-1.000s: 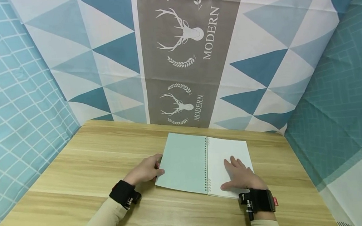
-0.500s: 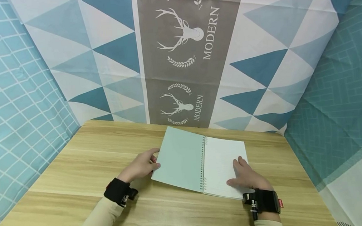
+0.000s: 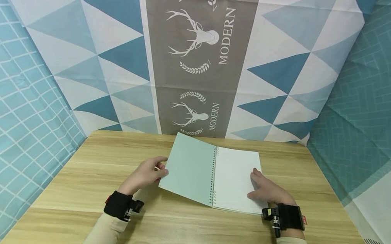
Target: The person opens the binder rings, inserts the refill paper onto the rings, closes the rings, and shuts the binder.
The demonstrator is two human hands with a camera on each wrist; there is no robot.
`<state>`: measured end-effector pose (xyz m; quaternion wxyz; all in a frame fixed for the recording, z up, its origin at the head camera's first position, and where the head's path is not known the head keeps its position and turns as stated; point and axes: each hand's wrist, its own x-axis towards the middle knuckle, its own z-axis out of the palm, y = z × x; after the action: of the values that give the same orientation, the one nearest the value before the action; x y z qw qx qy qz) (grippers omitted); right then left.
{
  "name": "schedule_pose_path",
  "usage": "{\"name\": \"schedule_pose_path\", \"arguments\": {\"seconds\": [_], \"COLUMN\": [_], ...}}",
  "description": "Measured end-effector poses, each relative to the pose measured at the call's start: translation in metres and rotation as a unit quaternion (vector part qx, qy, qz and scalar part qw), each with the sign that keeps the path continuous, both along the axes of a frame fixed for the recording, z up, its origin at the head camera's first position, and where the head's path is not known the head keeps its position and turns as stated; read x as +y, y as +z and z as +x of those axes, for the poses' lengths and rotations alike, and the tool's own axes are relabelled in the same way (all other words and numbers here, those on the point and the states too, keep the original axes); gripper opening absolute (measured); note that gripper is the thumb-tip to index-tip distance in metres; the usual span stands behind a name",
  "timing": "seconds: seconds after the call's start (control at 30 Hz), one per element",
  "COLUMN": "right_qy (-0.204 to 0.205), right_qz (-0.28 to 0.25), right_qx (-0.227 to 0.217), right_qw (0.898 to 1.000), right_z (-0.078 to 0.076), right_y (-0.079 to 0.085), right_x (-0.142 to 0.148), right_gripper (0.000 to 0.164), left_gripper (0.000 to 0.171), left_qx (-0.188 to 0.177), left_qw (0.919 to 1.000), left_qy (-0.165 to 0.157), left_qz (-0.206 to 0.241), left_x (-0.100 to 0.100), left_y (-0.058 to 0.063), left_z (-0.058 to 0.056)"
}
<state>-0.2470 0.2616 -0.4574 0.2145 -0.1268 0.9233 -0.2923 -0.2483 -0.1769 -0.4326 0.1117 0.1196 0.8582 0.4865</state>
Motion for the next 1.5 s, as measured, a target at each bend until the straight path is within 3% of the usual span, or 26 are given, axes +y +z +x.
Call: {"name": "schedule_pose_path", "arguments": {"seconds": [0.43, 0.63, 0.93, 1.07, 1.27, 1.5], "right_qy": [0.022, 0.024, 0.03, 0.029, 0.026, 0.028], "right_qz": [0.025, 0.02, 0.013, 0.017, 0.013, 0.011], "right_qx": [0.028, 0.025, 0.023, 0.023, 0.02, 0.021], "right_qw": [0.999, 0.999, 0.999, 0.999, 0.999, 0.999], "right_z": [-0.002, -0.002, 0.0, 0.001, 0.002, 0.002], "right_y": [-0.003, -0.002, 0.001, 0.001, 0.0, -0.001], "right_x": [-0.006, -0.009, -0.017, -0.02, -0.023, -0.025], "right_gripper": [0.093, 0.092, 0.092, 0.091, 0.09, 0.091], "left_gripper": [0.052, 0.052, 0.052, 0.054, 0.063, 0.086], "left_qx": [0.048, 0.043, 0.04, 0.045, 0.063, 0.071], "left_qw": [0.9983, 0.9983, 0.9948, 0.9919, 0.9844, 0.9838], "left_qy": [-0.013, -0.001, 0.0, -0.014, -0.067, -0.115], "left_qz": [0.03, 0.039, 0.094, 0.118, 0.15, 0.118], "left_x": [0.01, 0.014, 0.022, 0.029, 0.041, 0.047], "left_y": [0.015, 0.018, 0.023, 0.026, 0.029, 0.029], "left_z": [0.005, 0.006, 0.011, 0.014, 0.018, 0.025]}}
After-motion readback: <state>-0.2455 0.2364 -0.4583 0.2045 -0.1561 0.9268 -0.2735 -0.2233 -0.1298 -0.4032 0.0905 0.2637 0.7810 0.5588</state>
